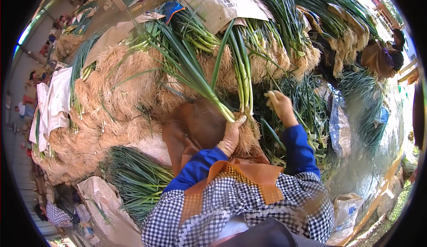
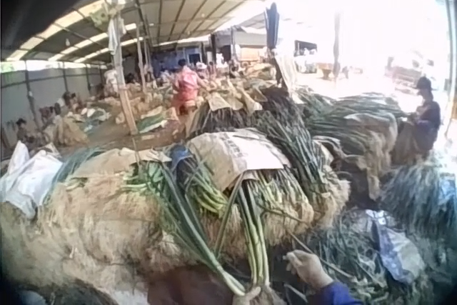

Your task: The person cleans bunches of green onions by hand, removing outer layers and trimming the root ends while wearing gloves.

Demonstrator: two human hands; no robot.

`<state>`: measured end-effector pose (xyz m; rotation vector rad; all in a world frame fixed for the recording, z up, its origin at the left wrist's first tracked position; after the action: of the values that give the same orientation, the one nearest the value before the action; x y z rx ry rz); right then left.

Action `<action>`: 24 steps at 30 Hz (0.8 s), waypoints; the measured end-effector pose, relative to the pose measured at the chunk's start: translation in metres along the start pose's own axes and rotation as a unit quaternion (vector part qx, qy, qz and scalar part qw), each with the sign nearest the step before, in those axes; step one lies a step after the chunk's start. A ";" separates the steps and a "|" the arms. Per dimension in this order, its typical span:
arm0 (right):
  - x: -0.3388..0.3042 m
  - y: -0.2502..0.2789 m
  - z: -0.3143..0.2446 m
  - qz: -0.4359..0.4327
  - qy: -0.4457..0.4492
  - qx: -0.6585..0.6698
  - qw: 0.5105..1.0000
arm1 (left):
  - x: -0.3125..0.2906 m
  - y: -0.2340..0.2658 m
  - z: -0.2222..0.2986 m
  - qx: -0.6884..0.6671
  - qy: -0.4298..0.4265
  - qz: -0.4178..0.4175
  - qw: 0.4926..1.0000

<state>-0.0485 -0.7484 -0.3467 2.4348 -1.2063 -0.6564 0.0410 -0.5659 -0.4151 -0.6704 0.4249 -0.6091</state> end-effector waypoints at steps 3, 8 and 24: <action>0.044 -0.064 -0.025 -0.205 -0.045 0.177 0.962 | -0.004 -0.008 0.006 -0.088 0.064 -0.030 0.994; 0.045 -0.084 -0.053 -0.083 0.071 0.225 0.968 | 0.001 0.010 0.002 -0.059 0.041 -0.043 0.996; 0.082 -0.063 -0.054 -0.028 0.105 -0.136 0.985 | 0.005 -0.004 0.004 0.067 -0.067 -0.040 0.995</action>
<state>0.0648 -0.7730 -0.3533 2.2491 -0.9035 -0.5255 0.0452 -0.5695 -0.4103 -0.5985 0.2318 -0.6581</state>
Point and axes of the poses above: each hand's wrist, its own x-axis towards the middle knuckle, its own y-axis out of the back of the hand, z = x × y, the point moved 6 cm from there along x, towards the middle knuckle, and after that the axes turned 15 degrees about -y, right-handed, at the moved point
